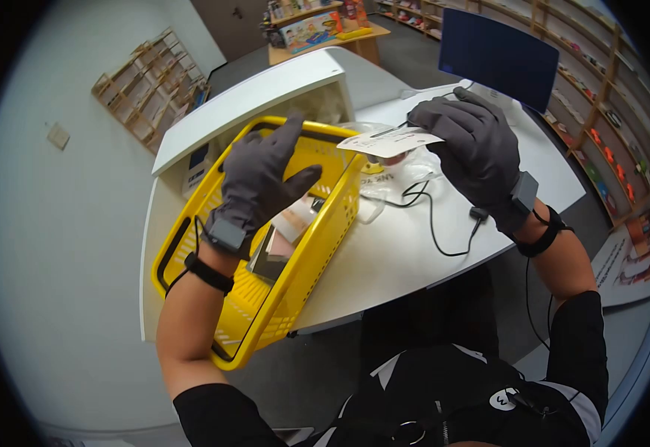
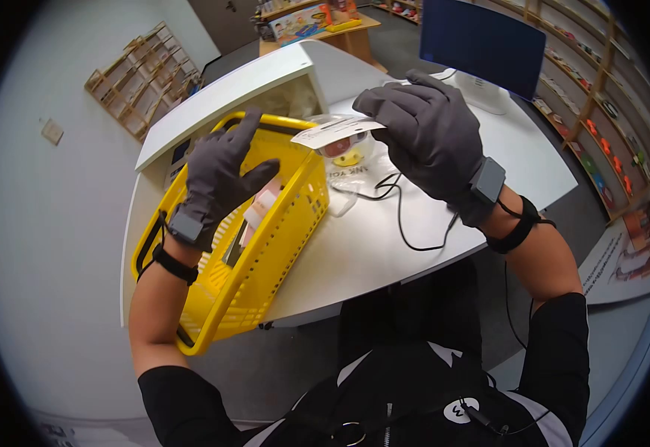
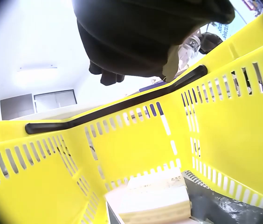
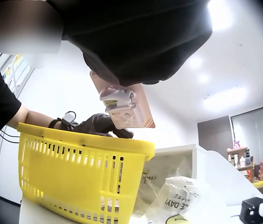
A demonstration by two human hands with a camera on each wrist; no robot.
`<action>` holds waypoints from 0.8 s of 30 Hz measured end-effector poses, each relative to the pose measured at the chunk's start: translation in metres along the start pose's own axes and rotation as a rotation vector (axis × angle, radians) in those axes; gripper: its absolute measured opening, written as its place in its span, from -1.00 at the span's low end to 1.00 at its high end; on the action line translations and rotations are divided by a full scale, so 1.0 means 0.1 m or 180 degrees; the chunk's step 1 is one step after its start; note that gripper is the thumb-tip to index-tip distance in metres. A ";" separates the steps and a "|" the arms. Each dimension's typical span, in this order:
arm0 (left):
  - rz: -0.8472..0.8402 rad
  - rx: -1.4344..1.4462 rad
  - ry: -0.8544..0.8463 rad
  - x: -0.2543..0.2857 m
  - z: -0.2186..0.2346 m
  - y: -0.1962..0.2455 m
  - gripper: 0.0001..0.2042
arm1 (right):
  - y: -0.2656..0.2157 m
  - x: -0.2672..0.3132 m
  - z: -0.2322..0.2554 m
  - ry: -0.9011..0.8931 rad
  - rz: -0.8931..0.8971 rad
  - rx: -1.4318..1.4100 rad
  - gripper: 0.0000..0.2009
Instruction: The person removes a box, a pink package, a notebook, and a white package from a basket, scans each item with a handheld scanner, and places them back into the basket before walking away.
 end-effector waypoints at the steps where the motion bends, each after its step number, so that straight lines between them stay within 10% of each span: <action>1: -0.0591 -0.0184 0.0705 -0.02 0.02 0.02 -0.25 | -0.04 -0.01 -0.04 -0.0086 0.0039 0.0044 -0.68; 24: -0.0366 -0.0923 -0.0772 0.28 -0.18 -0.17 -0.72 | -0.39 -0.47 -0.66 -0.0834 0.0375 -0.0038 -0.54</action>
Point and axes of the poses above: each hand's wrist, its own x-axis away from the middle knuckle, its own z-axis out of the back of the hand, y = z × x, the point moved 1 cm from there along -x, towards the middle knuckle, and after that the axes turned 4 degrees about -z, right-handed, at the moved point
